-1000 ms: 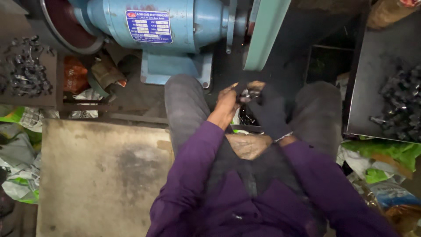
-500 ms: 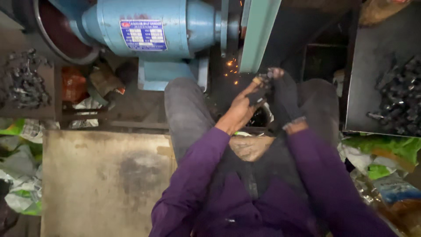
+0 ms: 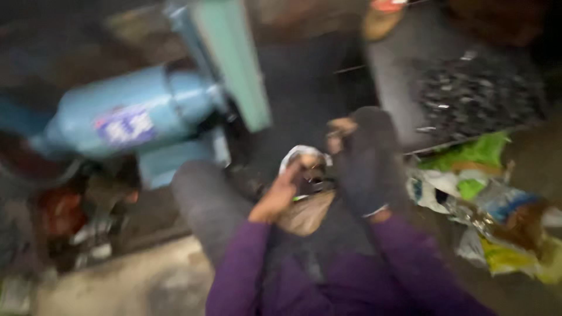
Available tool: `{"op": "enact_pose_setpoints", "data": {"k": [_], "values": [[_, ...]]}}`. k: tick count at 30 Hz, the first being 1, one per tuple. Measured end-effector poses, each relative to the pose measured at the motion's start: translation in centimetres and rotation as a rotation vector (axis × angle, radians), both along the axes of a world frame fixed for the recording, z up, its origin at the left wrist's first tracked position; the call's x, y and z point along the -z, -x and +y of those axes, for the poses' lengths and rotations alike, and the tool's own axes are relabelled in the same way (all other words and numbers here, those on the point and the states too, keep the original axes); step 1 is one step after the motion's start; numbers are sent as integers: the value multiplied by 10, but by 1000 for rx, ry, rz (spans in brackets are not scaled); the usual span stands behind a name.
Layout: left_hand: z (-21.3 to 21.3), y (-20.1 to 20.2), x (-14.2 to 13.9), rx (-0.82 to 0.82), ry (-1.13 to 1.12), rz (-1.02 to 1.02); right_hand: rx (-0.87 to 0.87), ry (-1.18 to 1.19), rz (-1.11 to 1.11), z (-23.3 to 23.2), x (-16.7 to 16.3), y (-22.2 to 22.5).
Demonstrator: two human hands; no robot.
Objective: The person sits at a bench grinder and grinds small metal workpieces one at a time, holding each piece against the spinning wheel with both hands as sparks fly, then places the ground piece into a container between their legs and takes the next piece from a tray of parts.
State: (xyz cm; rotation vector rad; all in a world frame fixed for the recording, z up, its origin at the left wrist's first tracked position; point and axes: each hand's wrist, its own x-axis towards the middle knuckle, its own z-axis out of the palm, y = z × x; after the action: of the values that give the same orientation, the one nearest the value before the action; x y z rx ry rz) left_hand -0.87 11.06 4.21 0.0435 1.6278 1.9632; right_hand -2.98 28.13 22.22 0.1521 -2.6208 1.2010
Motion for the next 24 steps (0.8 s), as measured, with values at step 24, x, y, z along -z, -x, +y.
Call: {"op": "enact_pose_setpoints", "data": {"k": [24], "values": [[-154,-180,54,-494,-877,-270,203,-1063,-109,404,166,360]]}}
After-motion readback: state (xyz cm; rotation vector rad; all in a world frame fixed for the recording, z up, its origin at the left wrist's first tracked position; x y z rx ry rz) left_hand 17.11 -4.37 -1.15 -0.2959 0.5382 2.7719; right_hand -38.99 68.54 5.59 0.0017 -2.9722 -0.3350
